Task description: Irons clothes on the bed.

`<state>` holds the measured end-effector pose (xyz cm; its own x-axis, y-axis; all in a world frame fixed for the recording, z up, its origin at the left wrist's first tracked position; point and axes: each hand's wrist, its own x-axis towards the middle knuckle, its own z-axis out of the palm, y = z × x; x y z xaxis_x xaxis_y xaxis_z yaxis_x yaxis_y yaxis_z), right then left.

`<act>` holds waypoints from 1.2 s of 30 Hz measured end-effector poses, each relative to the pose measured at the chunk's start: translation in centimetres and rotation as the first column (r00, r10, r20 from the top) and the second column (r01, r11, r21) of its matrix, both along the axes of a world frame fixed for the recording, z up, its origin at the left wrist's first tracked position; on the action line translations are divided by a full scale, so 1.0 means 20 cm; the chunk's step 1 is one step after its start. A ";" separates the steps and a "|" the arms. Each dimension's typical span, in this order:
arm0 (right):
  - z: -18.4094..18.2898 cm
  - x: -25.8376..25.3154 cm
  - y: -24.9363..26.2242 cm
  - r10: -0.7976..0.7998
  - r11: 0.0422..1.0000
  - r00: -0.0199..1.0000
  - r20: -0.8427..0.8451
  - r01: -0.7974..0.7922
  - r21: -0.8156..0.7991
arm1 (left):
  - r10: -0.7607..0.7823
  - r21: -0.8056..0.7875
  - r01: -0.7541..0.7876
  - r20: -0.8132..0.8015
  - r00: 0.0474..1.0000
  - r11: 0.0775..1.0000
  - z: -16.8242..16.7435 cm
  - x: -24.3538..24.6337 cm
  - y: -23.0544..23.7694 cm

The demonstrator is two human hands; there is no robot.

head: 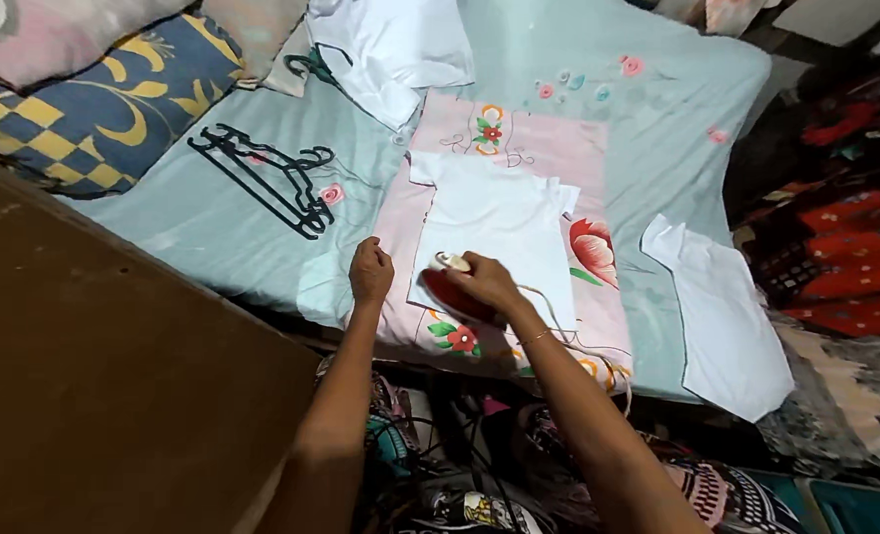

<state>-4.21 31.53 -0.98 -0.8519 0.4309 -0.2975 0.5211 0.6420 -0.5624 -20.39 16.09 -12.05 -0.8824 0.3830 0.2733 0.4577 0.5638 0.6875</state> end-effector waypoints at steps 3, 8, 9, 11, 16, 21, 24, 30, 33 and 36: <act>0.02 0.01 -0.13 0.166 0.986 0.985 0.039 -0.167 0.013 | -0.021 -0.031 0.023 0.068 0.997 0.999 0.05 0.00 -0.03; 0.01 0.22 0.02 0.194 0.977 0.978 0.080 -0.200 0.073 | -0.052 0.018 0.051 0.073 0.996 0.999 0.08 0.02 -0.07; -0.01 0.30 0.10 0.153 0.983 0.986 0.069 -0.159 0.092 | -0.058 0.028 0.057 0.060 0.996 0.998 0.07 0.03 -0.08; -0.07 0.48 0.27 0.052 0.990 0.998 0.024 -0.055 0.133 | -0.098 0.029 0.097 0.025 0.995 0.995 0.06 0.06 -0.09; -0.18 0.94 0.61 -0.147 0.974 0.989 -0.031 0.151 0.166 | -0.222 -0.107 0.218 -0.027 0.975 0.970 0.04 0.14 -0.08; -0.20 1.02 0.64 -0.165 0.978 0.984 -0.072 0.173 0.116 | -0.263 -0.137 0.271 0.075 0.962 0.953 0.08 0.24 -0.10; -0.20 0.97 0.59 -0.094 0.991 0.990 -0.109 0.104 0.087 | -0.267 -0.128 0.277 0.092 0.959 0.952 0.08 0.28 -0.11; -0.16 0.70 0.36 0.049 0.996 0.990 -0.130 -0.039 0.083 | -0.271 -0.146 0.303 0.203 0.941 0.942 0.15 0.29 -0.11; -0.12 0.55 0.24 0.093 0.992 0.987 -0.132 -0.080 0.101 | -0.287 -0.112 0.319 0.238 0.928 0.941 0.19 0.29 -0.14; -0.08 0.39 0.13 0.120 0.989 0.989 -0.086 -0.111 0.102 | -0.289 -0.049 0.310 0.248 0.925 0.949 0.23 0.28 -0.19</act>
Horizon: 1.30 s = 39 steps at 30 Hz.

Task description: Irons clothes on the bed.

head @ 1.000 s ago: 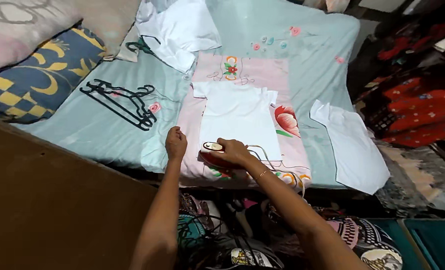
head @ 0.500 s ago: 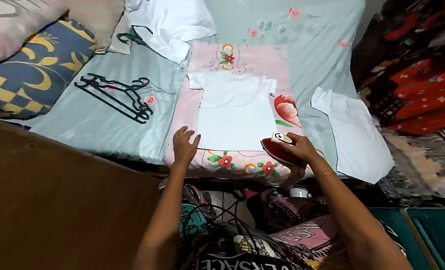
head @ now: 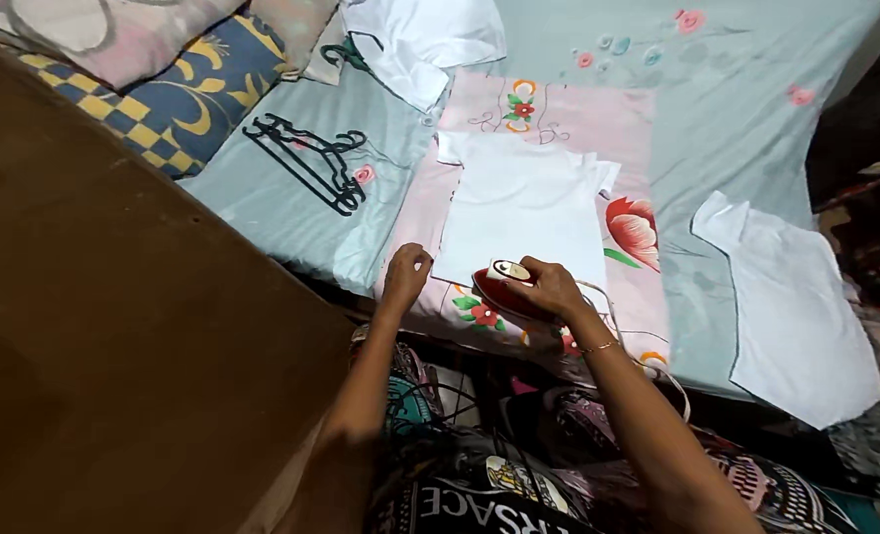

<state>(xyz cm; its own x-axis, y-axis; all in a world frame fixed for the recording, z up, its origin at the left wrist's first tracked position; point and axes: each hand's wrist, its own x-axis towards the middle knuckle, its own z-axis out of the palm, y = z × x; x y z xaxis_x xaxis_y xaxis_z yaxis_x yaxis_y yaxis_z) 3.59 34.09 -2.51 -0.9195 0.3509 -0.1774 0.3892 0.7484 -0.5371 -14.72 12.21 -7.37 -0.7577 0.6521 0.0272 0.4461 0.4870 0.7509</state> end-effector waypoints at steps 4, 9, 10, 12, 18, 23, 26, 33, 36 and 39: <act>0.05 -0.19 -0.17 0.014 0.999 0.997 0.077 -0.011 -0.048 | 0.108 0.036 -0.119 0.217 0.970 0.992 0.06 -0.02 -0.12; 0.09 -0.22 -0.17 0.073 0.992 0.995 0.065 -0.066 -0.109 | 0.131 0.278 -0.349 0.583 0.802 0.895 -0.07 0.03 -0.20; 0.11 -0.20 -0.13 0.087 0.991 0.994 0.058 -0.081 -0.109 | 0.075 0.329 -0.328 0.594 0.801 0.886 -0.08 0.04 -0.22; 0.16 -0.14 -0.05 0.063 0.994 0.996 0.061 -0.057 -0.092 | -0.051 0.426 -0.271 0.608 0.792 0.863 -0.12 0.06 -0.28; 0.22 0.22 0.39 -0.321 0.928 0.940 -0.115 0.336 0.163 | -0.096 0.424 -0.229 0.618 0.780 0.876 -0.12 0.06 -0.31; 0.24 0.39 0.67 -0.560 0.793 0.829 -0.023 0.543 0.277 | 0.089 0.118 -0.082 -0.060 0.994 0.990 0.01 0.11 -0.10; -0.03 0.46 0.67 -0.597 0.757 0.802 -0.014 0.570 0.319 | -0.010 -0.159 -0.036 -0.280 0.960 0.987 0.01 0.11 0.04; -0.36 0.47 0.57 -0.652 0.692 0.753 -0.085 0.637 0.340 | -0.035 -0.258 -0.023 -0.216 0.976 0.966 0.01 0.16 0.15; -0.36 0.46 0.59 -0.657 0.675 0.746 -0.111 0.647 0.355 | -0.055 -0.238 0.009 -0.184 0.981 0.971 0.04 0.15 0.15; -0.30 0.46 0.57 -0.653 0.700 0.753 -0.078 0.640 0.318 | -0.031 -0.138 0.016 -0.102 0.994 0.990 0.09 0.17 0.17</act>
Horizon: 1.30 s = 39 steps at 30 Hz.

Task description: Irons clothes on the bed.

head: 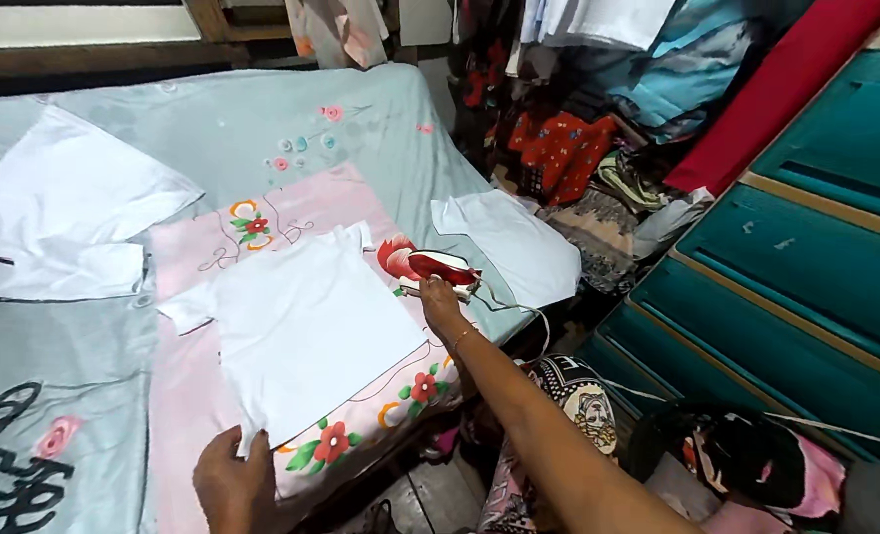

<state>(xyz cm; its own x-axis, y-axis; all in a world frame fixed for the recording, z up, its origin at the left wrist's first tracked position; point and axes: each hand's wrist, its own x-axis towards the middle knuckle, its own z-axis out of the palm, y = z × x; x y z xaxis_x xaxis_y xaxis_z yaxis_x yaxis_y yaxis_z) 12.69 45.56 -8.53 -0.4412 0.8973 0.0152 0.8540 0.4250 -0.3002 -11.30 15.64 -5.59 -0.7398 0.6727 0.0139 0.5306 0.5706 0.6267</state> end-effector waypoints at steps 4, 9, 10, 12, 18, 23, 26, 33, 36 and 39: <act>0.09 0.01 -0.02 0.033 0.999 0.999 -0.006 -0.034 -0.041 | 0.070 0.433 -0.219 0.333 0.940 0.874 0.13 0.05 0.10; 0.25 -0.01 -0.03 0.038 0.995 0.996 -0.075 -0.045 -0.092 | -0.229 0.784 -0.417 0.559 0.797 0.460 0.41 0.04 0.23; 0.34 -0.05 -0.05 0.063 0.992 0.986 -0.154 -0.080 -0.102 | -0.258 0.812 -0.392 0.528 0.809 0.433 0.49 0.03 0.23; 0.52 -0.15 -0.13 0.191 0.980 0.888 -0.419 -0.196 0.031 | -0.320 0.854 -0.292 0.446 0.836 0.430 0.65 0.03 0.23; 1.18 -0.46 -0.60 0.639 0.619 0.170 -0.750 -0.692 0.371 | -0.594 0.809 0.286 0.094 0.799 0.513 1.08 0.10 0.23; 1.32 -0.47 -0.69 0.593 0.614 0.151 -0.791 -0.720 0.323 | -0.604 0.858 0.272 0.055 0.795 0.437 1.23 0.10 0.15; 1.44 -0.44 -0.75 0.595 0.682 0.075 -0.800 -0.574 0.453 | -0.658 0.842 0.291 0.096 0.747 0.454 1.19 0.19 0.05; 1.67 -0.19 -0.73 0.538 0.753 -0.043 -0.842 -0.424 0.503 | -0.824 0.396 0.741 0.078 0.561 0.542 0.97 0.08 -0.09; 1.71 -0.04 -0.67 0.488 0.793 -0.070 -0.870 -0.381 0.475 | -0.879 0.432 0.797 -0.022 0.477 0.422 1.03 -0.01 -0.18; 1.71 0.09 -0.56 0.450 0.749 -0.194 -0.872 -0.450 0.486 | -0.888 0.539 0.815 -0.244 0.390 0.210 1.20 -0.12 -0.28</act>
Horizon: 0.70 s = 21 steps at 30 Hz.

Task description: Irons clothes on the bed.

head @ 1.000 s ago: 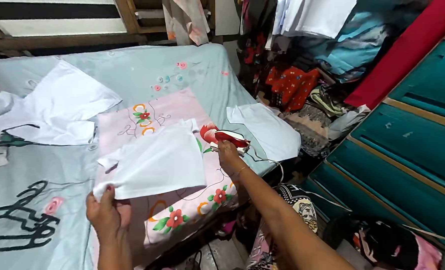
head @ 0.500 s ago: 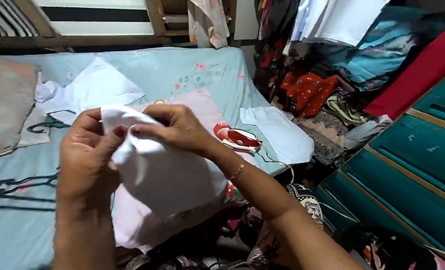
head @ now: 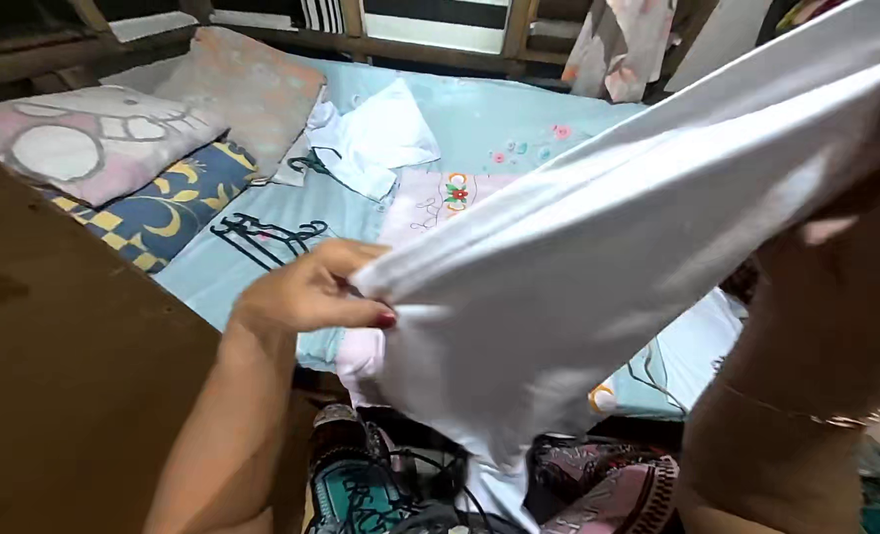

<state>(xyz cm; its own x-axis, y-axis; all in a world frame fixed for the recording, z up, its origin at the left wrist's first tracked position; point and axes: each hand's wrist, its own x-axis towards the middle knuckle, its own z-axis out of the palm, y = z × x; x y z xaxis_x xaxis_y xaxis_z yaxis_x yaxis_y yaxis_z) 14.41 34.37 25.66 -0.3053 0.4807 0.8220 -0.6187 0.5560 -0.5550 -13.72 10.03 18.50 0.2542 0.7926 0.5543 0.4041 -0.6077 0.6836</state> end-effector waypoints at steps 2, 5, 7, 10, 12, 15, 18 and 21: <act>-0.01 0.06 0.08 0.038 0.999 0.999 0.038 -0.039 0.022 | 0.024 0.056 -0.022 -0.031 0.999 0.998 0.12 -0.05 -0.04; -0.03 0.00 0.21 -0.004 1.000 0.993 0.115 0.002 0.021 | 0.160 -0.023 -0.162 -0.070 0.985 0.986 0.21 -0.15 0.01; -0.09 -0.09 0.31 -0.054 0.998 0.974 0.222 0.059 -0.017 | 0.332 -0.146 -0.335 -0.046 0.942 0.931 0.22 -0.23 0.09; -0.25 -0.28 0.55 -0.139 0.976 0.896 0.421 0.196 -0.094 | 0.541 -0.318 -0.596 -0.249 0.803 0.738 0.20 -0.40 0.32; -0.32 -0.39 0.72 -0.216 0.933 0.806 0.551 0.337 -0.127 | 0.608 -0.326 -0.718 -0.382 0.695 0.615 0.20 -0.50 0.49; -0.30 -0.48 0.90 -0.341 0.894 0.707 0.620 0.448 -0.020 | 0.713 -0.192 -0.820 -0.413 0.566 0.540 0.26 -0.59 0.68; -0.17 -0.49 0.97 -0.423 0.872 0.735 0.529 0.488 0.019 | 0.810 0.023 -0.863 -0.361 0.463 0.504 0.43 -0.57 0.75; -0.10 -0.43 0.93 -0.421 0.899 0.822 0.382 0.435 0.054 | 0.857 0.168 -0.860 -0.296 0.421 0.481 0.55 -0.50 0.71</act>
<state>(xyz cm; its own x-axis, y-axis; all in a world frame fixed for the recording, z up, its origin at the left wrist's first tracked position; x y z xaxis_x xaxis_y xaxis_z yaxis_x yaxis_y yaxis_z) 5.76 52.88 23.71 -0.3431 0.6609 0.6675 -0.0632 0.6927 -0.7184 -23.67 24.18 29.44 -0.4158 0.7010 0.5794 0.8892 0.1797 0.4207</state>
